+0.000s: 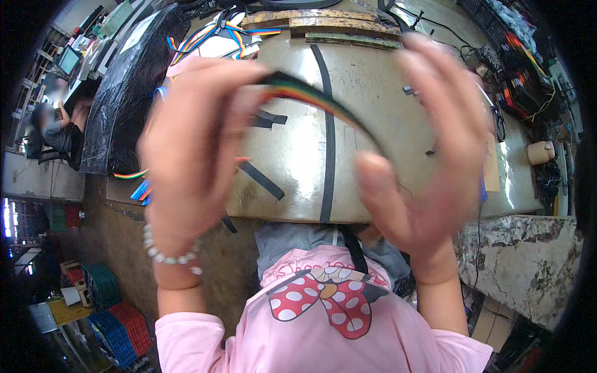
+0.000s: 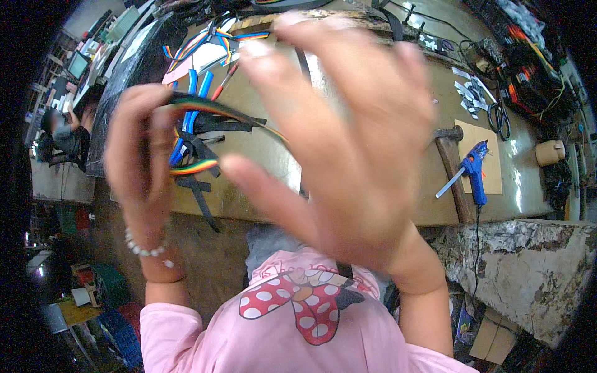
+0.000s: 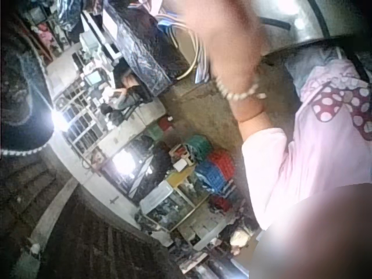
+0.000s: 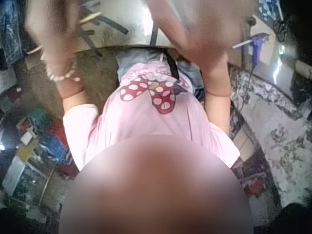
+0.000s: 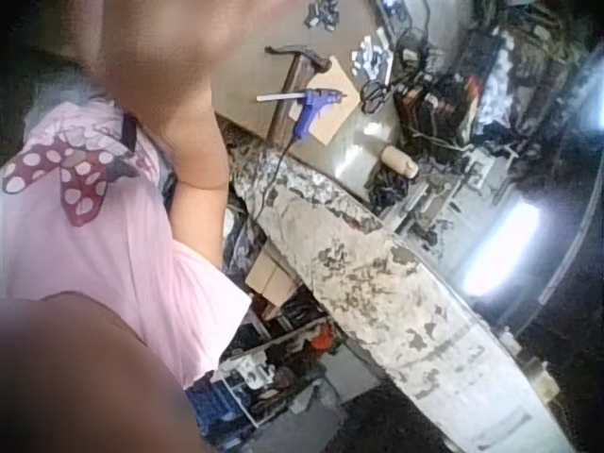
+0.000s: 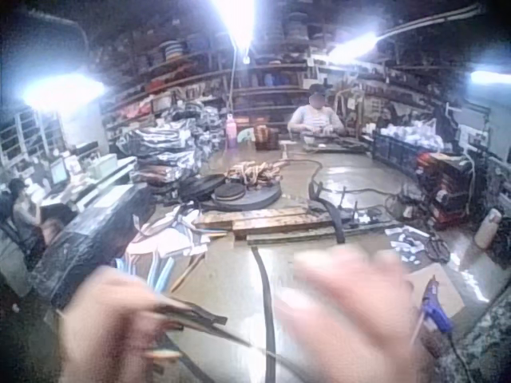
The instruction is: The person repeatedly applies hot glue to a black strap and attaches small rectangular pieces, then presses them in place. They handle multiple rainbow-colored and black straps, aligning and gluing components one at a time on a cluttered workbench.
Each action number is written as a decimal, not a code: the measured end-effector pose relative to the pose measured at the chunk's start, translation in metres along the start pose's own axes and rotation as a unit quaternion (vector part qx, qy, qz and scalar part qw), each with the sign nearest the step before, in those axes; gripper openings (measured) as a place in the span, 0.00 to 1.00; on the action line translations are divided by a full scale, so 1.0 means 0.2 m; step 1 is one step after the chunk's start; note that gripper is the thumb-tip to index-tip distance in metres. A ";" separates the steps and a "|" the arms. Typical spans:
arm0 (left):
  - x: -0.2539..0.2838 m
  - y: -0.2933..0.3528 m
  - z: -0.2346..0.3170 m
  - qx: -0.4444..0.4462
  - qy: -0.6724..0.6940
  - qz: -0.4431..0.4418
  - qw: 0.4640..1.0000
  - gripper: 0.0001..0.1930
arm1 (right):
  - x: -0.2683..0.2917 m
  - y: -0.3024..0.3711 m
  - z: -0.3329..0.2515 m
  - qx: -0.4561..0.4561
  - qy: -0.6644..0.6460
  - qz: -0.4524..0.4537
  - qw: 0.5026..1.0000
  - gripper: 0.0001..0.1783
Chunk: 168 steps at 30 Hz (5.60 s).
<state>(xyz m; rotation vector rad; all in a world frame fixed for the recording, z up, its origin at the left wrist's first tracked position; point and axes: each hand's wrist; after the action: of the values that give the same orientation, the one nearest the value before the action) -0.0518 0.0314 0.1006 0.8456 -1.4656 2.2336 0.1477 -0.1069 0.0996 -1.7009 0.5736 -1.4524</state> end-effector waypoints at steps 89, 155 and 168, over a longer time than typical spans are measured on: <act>-0.73 0.34 -0.13 0.374 0.278 -0.180 0.866 0.16 | -0.23 0.33 0.35 -0.423 -0.267 -0.291 0.815 0.21; -0.71 0.37 -0.03 0.304 0.187 -0.175 0.918 0.05 | -0.42 0.47 0.22 -0.436 -0.368 -0.231 0.788 0.08; -0.45 0.46 0.13 0.059 0.105 -0.280 0.952 0.24 | -0.51 0.53 0.17 -0.339 -0.230 -0.191 0.892 0.07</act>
<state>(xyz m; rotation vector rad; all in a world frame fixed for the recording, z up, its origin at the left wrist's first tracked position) -0.0287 -0.0265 -0.0143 0.8905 -0.8616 1.9146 0.1732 -0.0791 -0.0475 -2.7410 0.5284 -1.0760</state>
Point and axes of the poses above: each hand's wrist, its own y-axis away from the middle knuckle, its own x-axis out of the back of the hand, z = x × y, and after that the axes turned 6 degrees about x, right-handed
